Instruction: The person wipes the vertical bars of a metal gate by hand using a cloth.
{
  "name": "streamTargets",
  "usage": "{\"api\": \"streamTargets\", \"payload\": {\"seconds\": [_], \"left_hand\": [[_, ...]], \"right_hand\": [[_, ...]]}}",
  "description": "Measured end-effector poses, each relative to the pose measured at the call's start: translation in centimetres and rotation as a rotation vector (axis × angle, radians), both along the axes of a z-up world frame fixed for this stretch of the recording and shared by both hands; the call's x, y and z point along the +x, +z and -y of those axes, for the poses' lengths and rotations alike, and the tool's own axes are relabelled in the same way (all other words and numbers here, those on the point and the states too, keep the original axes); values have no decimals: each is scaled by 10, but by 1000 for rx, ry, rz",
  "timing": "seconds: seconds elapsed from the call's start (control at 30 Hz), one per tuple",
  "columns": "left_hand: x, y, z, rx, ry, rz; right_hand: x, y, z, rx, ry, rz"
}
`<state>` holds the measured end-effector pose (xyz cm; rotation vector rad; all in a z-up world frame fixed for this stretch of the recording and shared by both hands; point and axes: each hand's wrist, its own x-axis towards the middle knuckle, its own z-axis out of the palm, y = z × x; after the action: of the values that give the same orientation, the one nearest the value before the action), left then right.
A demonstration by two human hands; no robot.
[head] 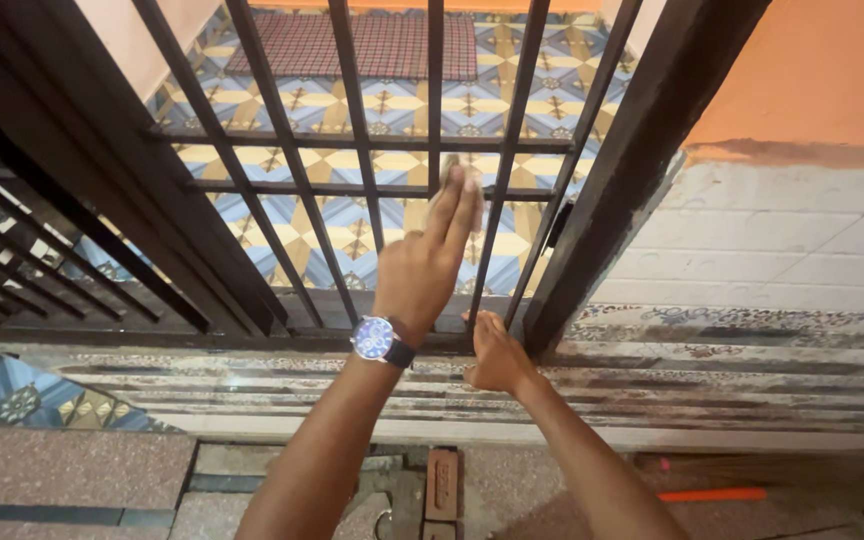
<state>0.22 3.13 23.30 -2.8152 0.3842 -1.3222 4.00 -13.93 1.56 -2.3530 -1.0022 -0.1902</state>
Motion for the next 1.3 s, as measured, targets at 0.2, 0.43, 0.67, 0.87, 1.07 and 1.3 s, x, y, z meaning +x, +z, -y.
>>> {"api": "streamTargets", "payload": {"seconds": [0.2, 0.43, 0.67, 0.87, 1.07, 1.3], "left_hand": [[-8, -4, 19, -234, -38, 37], [-37, -50, 31, -329, 0, 24], [-75, -77, 0, -1699, -339, -518], [-86, -75, 6, -1596, -426, -600], [-83, -33, 13, -1313, -349, -521], [-51, 30, -60, -540, -51, 366]], "right_hand": [[-1, 1, 4, -8, 23, -5], [5, -5, 8, -22, 29, -100], [-29, 39, 4, 230, -140, -609], [-56, 114, 20, 943, 338, -988], [-57, 143, 10, 958, 173, -967], [-42, 223, -14, 1200, -98, -85]]}}
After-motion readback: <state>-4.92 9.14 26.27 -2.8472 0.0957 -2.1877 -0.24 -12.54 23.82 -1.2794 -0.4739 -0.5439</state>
